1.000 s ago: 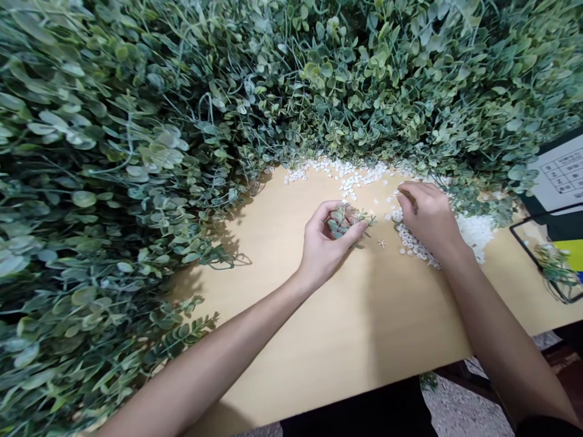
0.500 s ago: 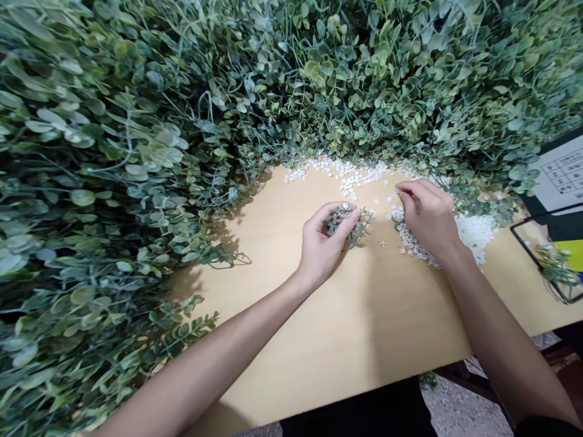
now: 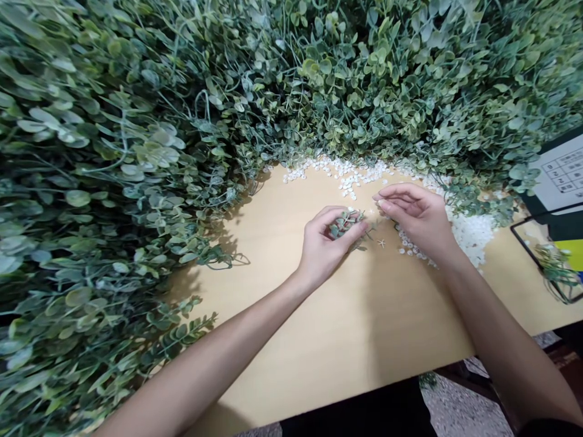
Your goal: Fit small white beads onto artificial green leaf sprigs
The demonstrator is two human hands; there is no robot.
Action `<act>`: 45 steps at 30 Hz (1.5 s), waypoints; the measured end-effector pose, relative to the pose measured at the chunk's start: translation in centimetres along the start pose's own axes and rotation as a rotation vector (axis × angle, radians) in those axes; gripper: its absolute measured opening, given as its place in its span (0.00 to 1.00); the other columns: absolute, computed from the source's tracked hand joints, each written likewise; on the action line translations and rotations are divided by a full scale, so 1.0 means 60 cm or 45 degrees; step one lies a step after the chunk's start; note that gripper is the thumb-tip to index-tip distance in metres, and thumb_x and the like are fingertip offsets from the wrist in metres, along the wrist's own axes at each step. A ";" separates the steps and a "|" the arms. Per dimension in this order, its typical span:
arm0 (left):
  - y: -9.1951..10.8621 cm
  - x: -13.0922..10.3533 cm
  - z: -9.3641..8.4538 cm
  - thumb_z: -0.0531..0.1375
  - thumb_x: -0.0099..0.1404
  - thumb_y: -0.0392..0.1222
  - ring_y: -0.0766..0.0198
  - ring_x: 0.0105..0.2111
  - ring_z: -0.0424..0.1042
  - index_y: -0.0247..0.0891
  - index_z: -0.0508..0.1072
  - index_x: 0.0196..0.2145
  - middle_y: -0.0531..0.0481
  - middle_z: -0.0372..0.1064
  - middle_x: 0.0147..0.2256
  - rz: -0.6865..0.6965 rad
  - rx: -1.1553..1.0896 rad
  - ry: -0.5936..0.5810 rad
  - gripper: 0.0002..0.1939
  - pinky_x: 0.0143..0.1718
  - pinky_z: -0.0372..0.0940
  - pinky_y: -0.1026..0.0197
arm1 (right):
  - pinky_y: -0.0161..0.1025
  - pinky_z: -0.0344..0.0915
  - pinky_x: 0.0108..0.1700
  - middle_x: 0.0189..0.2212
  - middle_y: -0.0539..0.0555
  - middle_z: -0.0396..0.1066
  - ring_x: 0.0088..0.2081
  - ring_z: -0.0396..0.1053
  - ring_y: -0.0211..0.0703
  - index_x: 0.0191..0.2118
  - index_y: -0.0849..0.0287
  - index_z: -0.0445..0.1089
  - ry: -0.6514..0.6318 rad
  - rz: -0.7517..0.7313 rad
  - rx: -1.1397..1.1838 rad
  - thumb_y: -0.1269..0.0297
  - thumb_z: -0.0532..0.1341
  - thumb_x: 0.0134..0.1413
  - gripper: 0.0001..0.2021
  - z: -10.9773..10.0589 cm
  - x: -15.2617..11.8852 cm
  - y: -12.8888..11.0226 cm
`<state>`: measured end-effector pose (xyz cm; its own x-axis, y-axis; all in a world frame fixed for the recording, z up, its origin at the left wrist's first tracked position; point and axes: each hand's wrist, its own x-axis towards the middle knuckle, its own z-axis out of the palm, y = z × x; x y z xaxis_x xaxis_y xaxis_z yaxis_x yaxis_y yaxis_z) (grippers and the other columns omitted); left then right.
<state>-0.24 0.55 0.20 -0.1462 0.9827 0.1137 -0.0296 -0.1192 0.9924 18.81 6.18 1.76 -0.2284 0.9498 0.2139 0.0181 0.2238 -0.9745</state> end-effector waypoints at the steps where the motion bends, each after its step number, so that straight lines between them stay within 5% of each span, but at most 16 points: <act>1: 0.002 -0.001 0.000 0.73 0.60 0.46 0.62 0.36 0.75 0.37 0.82 0.37 0.47 0.78 0.37 -0.035 -0.021 -0.012 0.11 0.38 0.71 0.61 | 0.45 0.76 0.57 0.43 0.53 0.82 0.47 0.80 0.46 0.43 0.54 0.79 -0.015 0.034 0.043 0.59 0.76 0.54 0.12 0.000 0.000 -0.003; 9: 0.012 -0.003 -0.003 0.70 0.64 0.52 0.66 0.26 0.71 0.36 0.79 0.34 0.50 0.74 0.27 -0.127 -0.085 -0.114 0.14 0.30 0.68 0.64 | 0.47 0.77 0.55 0.41 0.52 0.82 0.42 0.80 0.44 0.42 0.54 0.80 -0.105 0.219 0.219 0.56 0.77 0.52 0.14 0.003 -0.005 -0.012; 15: 0.014 -0.001 -0.003 0.68 0.65 0.57 0.69 0.23 0.63 0.37 0.76 0.30 0.53 0.65 0.24 -0.150 -0.078 -0.122 0.19 0.24 0.60 0.65 | 0.37 0.76 0.44 0.35 0.51 0.81 0.36 0.78 0.39 0.42 0.54 0.80 -0.127 0.276 0.284 0.58 0.77 0.52 0.13 0.007 -0.004 -0.003; 20: 0.013 0.000 -0.005 0.67 0.65 0.60 0.69 0.23 0.60 0.37 0.69 0.25 0.54 0.62 0.23 -0.199 -0.099 -0.216 0.24 0.24 0.57 0.65 | 0.41 0.77 0.49 0.35 0.52 0.82 0.38 0.80 0.42 0.40 0.56 0.80 -0.116 0.363 0.354 0.57 0.78 0.50 0.14 0.013 -0.005 -0.009; 27: 0.004 -0.002 -0.007 0.65 0.67 0.60 0.67 0.24 0.60 0.37 0.71 0.27 0.53 0.62 0.23 -0.205 -0.039 -0.242 0.23 0.25 0.57 0.64 | 0.37 0.74 0.40 0.33 0.50 0.81 0.31 0.75 0.37 0.40 0.55 0.80 -0.110 0.362 0.329 0.57 0.79 0.48 0.16 0.017 -0.007 -0.001; 45: 0.011 -0.003 -0.004 0.65 0.68 0.59 0.68 0.22 0.60 0.38 0.69 0.25 0.54 0.62 0.22 -0.157 -0.004 -0.212 0.24 0.24 0.57 0.64 | 0.40 0.77 0.44 0.36 0.50 0.81 0.34 0.77 0.40 0.38 0.54 0.80 -0.128 0.321 0.338 0.59 0.81 0.43 0.16 0.022 -0.009 -0.001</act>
<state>-0.49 0.28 0.83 0.0245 0.9997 -0.0020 -0.0402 0.0030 0.9992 17.68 5.35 1.59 -0.3437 0.9386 -0.0296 -0.1642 -0.0911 -0.9822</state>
